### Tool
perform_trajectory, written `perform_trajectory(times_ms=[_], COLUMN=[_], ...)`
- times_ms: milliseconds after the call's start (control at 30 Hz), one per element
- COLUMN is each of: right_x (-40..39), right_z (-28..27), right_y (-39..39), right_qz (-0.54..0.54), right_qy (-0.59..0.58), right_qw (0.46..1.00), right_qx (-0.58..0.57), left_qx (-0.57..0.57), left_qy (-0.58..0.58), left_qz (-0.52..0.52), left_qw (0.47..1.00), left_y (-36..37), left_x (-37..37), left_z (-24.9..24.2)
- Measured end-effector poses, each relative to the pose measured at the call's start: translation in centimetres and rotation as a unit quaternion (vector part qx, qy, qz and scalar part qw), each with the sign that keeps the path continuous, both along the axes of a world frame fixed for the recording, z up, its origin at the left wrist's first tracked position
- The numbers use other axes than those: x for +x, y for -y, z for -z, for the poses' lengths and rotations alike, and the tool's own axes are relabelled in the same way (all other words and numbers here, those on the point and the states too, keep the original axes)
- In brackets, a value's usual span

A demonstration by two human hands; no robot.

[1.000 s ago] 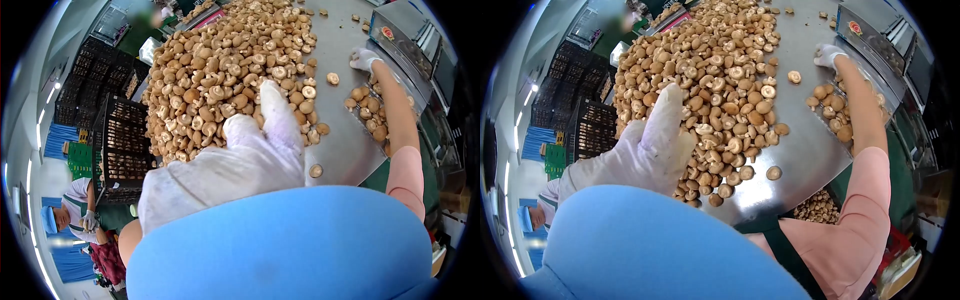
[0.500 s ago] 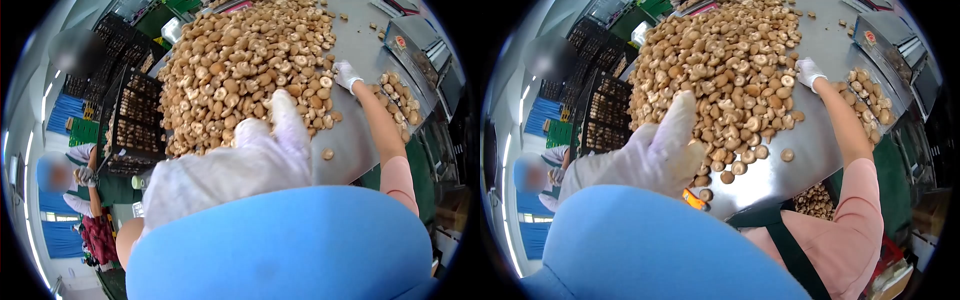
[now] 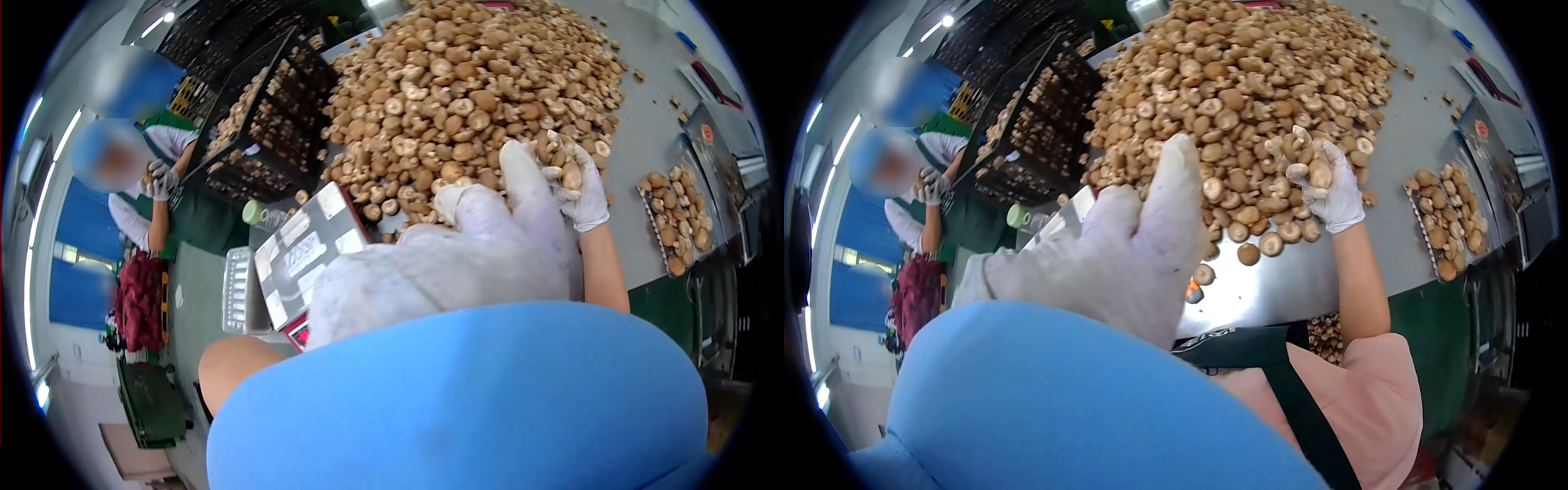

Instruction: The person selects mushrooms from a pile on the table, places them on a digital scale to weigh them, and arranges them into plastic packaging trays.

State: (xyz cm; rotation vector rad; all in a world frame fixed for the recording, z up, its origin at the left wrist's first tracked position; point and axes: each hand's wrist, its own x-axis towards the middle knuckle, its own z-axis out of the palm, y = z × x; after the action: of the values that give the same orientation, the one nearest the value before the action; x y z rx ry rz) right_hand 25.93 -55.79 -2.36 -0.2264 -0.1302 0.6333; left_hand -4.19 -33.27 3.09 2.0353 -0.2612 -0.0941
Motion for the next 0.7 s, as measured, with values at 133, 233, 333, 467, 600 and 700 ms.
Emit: perform_trajectory(times_ms=[133,233,333,467,600,700], right_x=[-1.9,-2.0,-3.0,-4.4,-6.1,-10.2], right_z=[-2.6,-1.8,-2.1,-3.4,-2.9,-1.7], right_y=[-5.7,-8.4,-10.1,-11.2,-7.5,-1.1], right_qz=[-0.032,-0.032,0.014,0.030,0.017,0.147], right_qy=[-0.003,0.036,0.019,-0.021,0.003,0.085], right_qw=[0.999,0.999,1.000,0.999,0.999,0.980], right_qx=[0.008,-0.006,-0.015,0.018,0.029,-0.102], left_qx=[-0.026,-0.043,-0.056,-0.065,-0.065,-0.060], left_qy=[-0.010,-0.013,-0.022,-0.014,0.001,0.000], left_qz=[-0.034,-0.048,-0.052,-0.045,-0.022,0.005], left_qw=[0.999,0.998,0.997,0.997,0.998,0.998], left_y=[-2.0,-3.3,-4.1,-4.9,-5.5,-5.1], left_x=[-1.4,-2.3,-4.5,-5.8,-5.0,-5.8], left_z=[0.7,1.4,2.0,2.3,2.1,1.9])
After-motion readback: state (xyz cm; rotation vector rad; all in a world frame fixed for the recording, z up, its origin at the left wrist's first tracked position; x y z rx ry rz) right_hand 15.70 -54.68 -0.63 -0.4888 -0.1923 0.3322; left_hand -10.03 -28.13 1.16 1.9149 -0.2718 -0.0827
